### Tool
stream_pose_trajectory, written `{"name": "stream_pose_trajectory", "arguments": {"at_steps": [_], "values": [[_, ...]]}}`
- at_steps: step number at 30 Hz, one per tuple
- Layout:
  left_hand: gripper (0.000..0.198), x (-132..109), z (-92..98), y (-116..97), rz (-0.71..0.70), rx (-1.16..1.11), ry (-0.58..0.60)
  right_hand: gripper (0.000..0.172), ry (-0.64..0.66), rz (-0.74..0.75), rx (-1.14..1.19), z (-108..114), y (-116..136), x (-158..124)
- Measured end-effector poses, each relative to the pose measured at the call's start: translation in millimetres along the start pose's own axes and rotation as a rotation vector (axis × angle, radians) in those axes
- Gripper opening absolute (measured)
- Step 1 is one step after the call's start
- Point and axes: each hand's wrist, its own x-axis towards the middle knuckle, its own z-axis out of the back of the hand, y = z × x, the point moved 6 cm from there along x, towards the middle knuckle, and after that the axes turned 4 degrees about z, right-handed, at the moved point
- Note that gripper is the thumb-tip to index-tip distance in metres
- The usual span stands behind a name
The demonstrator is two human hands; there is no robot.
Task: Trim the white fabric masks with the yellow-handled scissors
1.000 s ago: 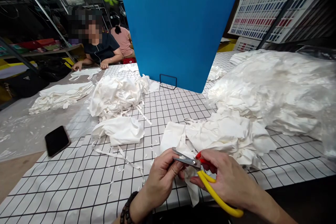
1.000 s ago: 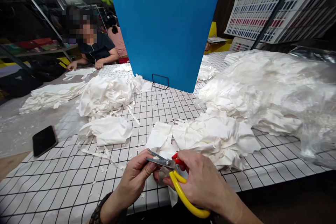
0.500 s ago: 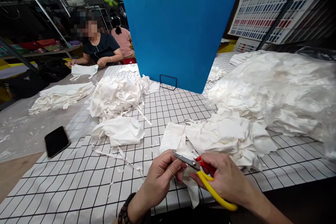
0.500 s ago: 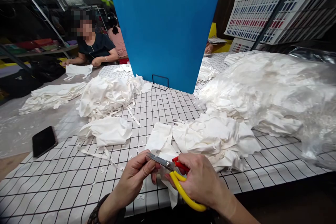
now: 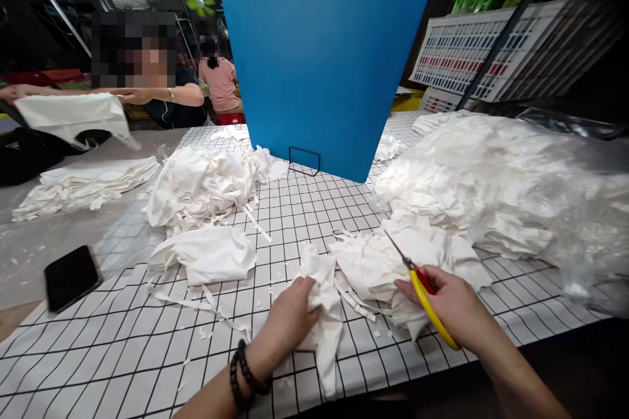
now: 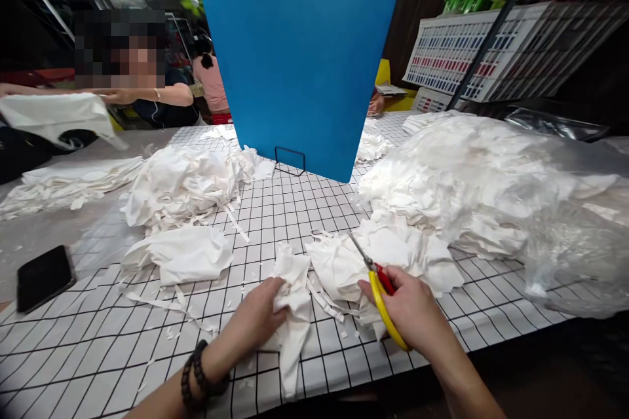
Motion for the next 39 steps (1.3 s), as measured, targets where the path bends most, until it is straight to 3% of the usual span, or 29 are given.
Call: {"name": "stream_pose_trajectory", "arguments": {"at_steps": [1,3,6,7,10,13,15,17,20,22,24,27,31,34,37,39], "values": [[0.029,4,14.9,5,0.013,-0.026,-0.012,0.029,0.002,-0.050,-0.040,4,0,4],[0.026,9,62.5,20,0.081,-0.018,-0.137,0.026,0.016,-0.106,-0.094,7,7,14],[0.033,8,147.1,48,0.235,0.226,-0.415,0.025,0.057,-0.063,-0.120,-8,26,28],[0.037,7,168.0,55,0.265,0.348,-0.461,0.026,0.074,-0.045,-0.136,-19,32,31],[0.048,6,197.5,68,0.341,0.636,-0.540,0.025,0.038,0.017,-0.225,-53,48,38],[0.053,7,180.0,56,0.313,0.604,-0.602,0.011,-0.048,0.084,-0.241,-80,61,35],[0.049,12,145.2,35,0.179,0.335,-0.488,0.008,-0.063,0.143,-0.187,-91,67,25],[0.048,20,96.4,11,0.075,-0.078,-0.149,0.007,-0.086,0.239,-0.088,-93,73,10],[0.061,23,30.0,-19,0.155,-0.636,0.402,0.007,-0.127,0.453,-0.013,-87,82,-18],[0.065,26,5.7,-27,0.262,-0.795,0.573,0.009,-0.090,0.655,-0.069,-89,91,-37],[0.059,33,-6.2,-30,0.282,-0.791,0.626,0.014,-0.008,0.845,-0.143,-97,96,-55],[0.045,43,-8.5,-31,0.203,-0.749,0.556,0.020,0.015,0.951,-0.230,-110,92,-71],[0.037,35,8.5,-7,0.230,-0.811,0.273,0.025,-0.147,0.908,-0.192,-107,77,-79],[0.035,8,29.6,25,0.270,-0.426,0.036,0.025,-0.199,0.818,-0.173,-98,55,-79],[0.044,-19,53.6,28,0.153,-0.013,-0.280,0.021,-0.220,0.678,-0.163,-89,28,-75],[0.041,-23,50.7,17,0.067,0.015,-0.270,0.017,-0.227,0.575,-0.142,-84,13,-72]]}}
